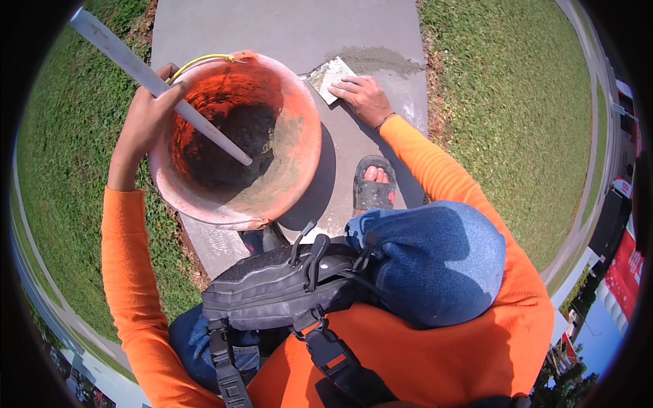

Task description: The person mixes a grey material in a bucket using a white pipe and then applies it to a crack in a concrete path using a small rectangular tool.

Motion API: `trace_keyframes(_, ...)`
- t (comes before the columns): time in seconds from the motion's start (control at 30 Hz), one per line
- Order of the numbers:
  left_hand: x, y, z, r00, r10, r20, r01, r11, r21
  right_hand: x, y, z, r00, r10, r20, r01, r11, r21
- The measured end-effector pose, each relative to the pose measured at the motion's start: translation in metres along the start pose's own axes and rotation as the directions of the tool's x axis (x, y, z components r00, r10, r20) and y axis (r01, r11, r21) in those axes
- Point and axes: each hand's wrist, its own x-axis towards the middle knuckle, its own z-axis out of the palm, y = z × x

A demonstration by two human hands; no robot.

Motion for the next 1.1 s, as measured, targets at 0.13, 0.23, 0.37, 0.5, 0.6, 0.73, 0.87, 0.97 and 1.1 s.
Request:
trace_keyframes(0.13,0.001,-0.004,-0.002,1.0,0.0,0.022,-0.001,1.0,0.019,0.001,-0.002,-0.004,0.997,0.035,0.064,-0.035,0.999,-0.009)
trace_keyframes(0.23,0.0,0.004,-0.001,1.0,0.003,0.03,-0.004,0.999,0.037,0.003,-0.008,-0.018,0.996,0.047,0.082,-0.048,0.999,0.011)
trace_keyframes(0.37,-0.003,0.001,0.0,1.0,-0.002,-0.006,0.002,1.0,0.023,0.025,-0.016,-0.05,0.983,0.047,0.177,-0.051,0.999,0.018)
trace_keyframes(0.5,0.0,0.0,-0.002,1.0,0.011,0.001,-0.011,1.0,0.022,0.033,-0.011,-0.051,0.997,0.072,-0.01,-0.071,0.997,0.022)
trace_keyframes(0.6,0.002,-0.005,-0.003,0.999,0.037,0.023,-0.038,0.998,0.055,0.027,-0.009,-0.03,0.993,0.043,-0.11,-0.044,0.999,-0.011)
trace_keyframes(0.73,-0.001,0.002,0.0,0.999,0.04,0.002,-0.04,0.998,0.053,0.001,-0.011,-0.011,1.0,0.019,-0.008,-0.019,0.999,-0.042)
trace_keyframes(0.87,-0.002,-0.001,0.0,1.0,0.025,-0.014,-0.024,0.998,0.055,-0.008,-0.018,-0.023,0.996,0.039,0.077,-0.036,0.999,-0.029)
trace_keyframes(0.97,-0.001,-0.002,-0.003,1.0,-0.007,0.018,0.006,0.999,0.031,0.004,-0.018,-0.038,0.999,0.022,0.047,-0.024,0.999,0.031)
trace_keyframes(1.1,0.0,0.003,0.001,1.0,0.001,-0.007,0.0,1.0,0.029,0.037,-0.001,-0.041,0.985,0.119,-0.122,-0.121,0.993,-0.009)
